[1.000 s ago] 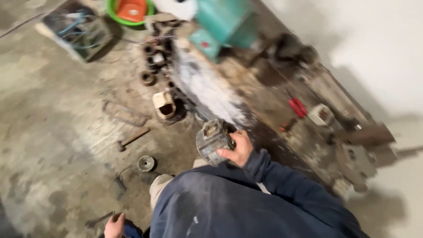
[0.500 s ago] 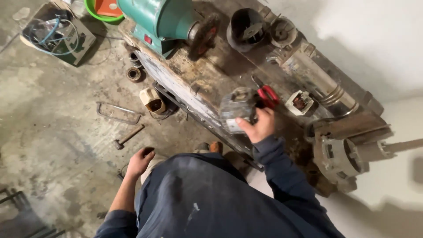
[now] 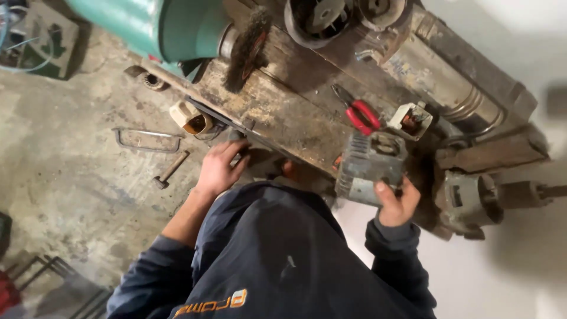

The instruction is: Disassembling an electric motor stator to remove internal copper windings using a hammer and pliers.

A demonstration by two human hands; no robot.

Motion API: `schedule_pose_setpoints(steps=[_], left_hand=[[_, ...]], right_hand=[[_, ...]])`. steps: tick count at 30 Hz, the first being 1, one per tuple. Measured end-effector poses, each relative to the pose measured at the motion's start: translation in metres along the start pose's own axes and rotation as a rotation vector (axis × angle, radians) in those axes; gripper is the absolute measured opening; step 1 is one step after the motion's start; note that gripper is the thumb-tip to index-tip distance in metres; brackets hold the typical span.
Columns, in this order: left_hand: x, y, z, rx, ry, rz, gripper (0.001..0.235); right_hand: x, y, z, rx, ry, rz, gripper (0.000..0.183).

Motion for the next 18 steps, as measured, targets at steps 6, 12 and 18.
schedule_pose_setpoints(steps=[6,12,18], left_hand=[[-0.017,-0.076,-0.001,0.353,0.206,-0.325,0.026],[-0.010,-0.105,-0.038,0.725,0.251,-0.558,0.023],[-0.038,-0.103,-0.066,0.938,0.263,-0.596,0.018]], right_hand=[[-0.004,0.054,-0.016,-0.241,0.088,-0.181,0.041],[-0.021,0.131,-0.043,-0.624,-0.008,-0.369,0.047],[-0.020,0.165,-0.052,-0.817,0.018,-0.462,0.048]])
Point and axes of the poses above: each hand's wrist, its own y-axis away from the middle knuckle, its own z-axis out of the back of the hand, x = y × z, the point moved 9 cm from there along -y, towards the middle knuckle, and after that the axes turned 13 degrees about x, right-handed, at the moved point
